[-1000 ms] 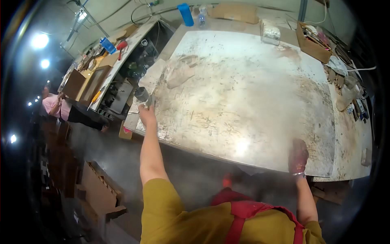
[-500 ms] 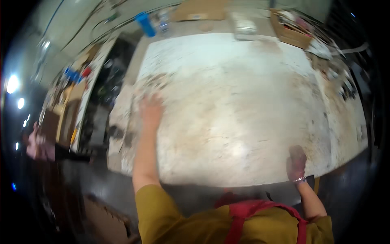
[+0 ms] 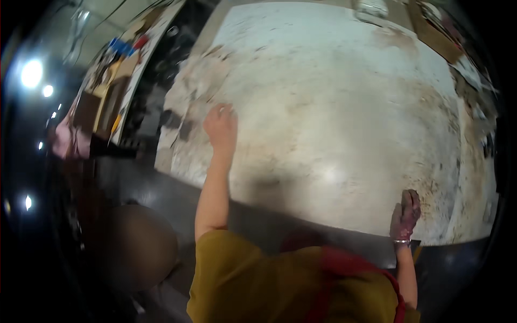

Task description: The person sands long wooden boards by hand using a sanding block, then stacks the finished boards onto a large pile before cleaning the sanding block with a cloth.

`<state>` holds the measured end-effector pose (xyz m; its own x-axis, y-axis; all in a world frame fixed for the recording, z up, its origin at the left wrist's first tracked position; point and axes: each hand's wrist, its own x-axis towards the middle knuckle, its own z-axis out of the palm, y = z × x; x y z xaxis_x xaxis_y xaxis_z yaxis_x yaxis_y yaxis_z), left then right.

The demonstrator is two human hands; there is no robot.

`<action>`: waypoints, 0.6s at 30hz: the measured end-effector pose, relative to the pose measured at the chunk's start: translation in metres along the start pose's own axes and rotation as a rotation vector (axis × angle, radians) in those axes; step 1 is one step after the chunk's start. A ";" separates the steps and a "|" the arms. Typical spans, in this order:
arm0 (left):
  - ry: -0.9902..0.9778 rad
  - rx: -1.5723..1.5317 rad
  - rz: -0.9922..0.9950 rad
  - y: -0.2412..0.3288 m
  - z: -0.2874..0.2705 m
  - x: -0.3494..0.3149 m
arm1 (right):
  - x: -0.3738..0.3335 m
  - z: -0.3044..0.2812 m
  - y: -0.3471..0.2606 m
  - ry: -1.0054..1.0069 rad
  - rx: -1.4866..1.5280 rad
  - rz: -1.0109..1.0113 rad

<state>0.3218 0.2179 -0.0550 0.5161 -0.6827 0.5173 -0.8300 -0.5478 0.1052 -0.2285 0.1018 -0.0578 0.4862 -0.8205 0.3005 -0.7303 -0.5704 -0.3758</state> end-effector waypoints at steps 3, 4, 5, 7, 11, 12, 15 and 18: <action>0.126 0.013 -0.340 -0.079 -0.032 -0.058 | 0.005 0.006 -0.006 0.008 -0.007 -0.049; 0.253 -0.018 -0.517 -0.105 -0.041 -0.072 | 0.007 0.009 -0.009 0.021 -0.019 -0.054; 0.266 -0.016 -0.523 -0.117 -0.044 -0.080 | 0.008 0.010 -0.010 0.028 -0.016 -0.065; 0.187 0.041 -0.633 -0.130 -0.051 -0.086 | 0.012 0.007 -0.006 0.013 -0.014 -0.073; -0.028 -0.170 -0.709 -0.145 -0.034 -0.069 | 0.009 0.005 -0.002 0.003 0.005 -0.069; 0.049 -0.048 -0.569 -0.159 -0.022 -0.073 | 0.008 0.006 -0.002 0.014 0.032 -0.063; 0.172 -0.413 -0.780 -0.178 -0.001 -0.069 | 0.008 0.011 -0.001 0.023 0.065 -0.052; 0.092 -1.114 -1.126 -0.169 0.023 -0.030 | 0.004 0.011 -0.002 0.027 0.049 -0.011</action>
<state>0.4515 0.3201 -0.1075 0.9684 -0.1368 -0.2085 0.1975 -0.0900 0.9762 -0.2199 0.0996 -0.0659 0.4804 -0.8135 0.3277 -0.7006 -0.5807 -0.4147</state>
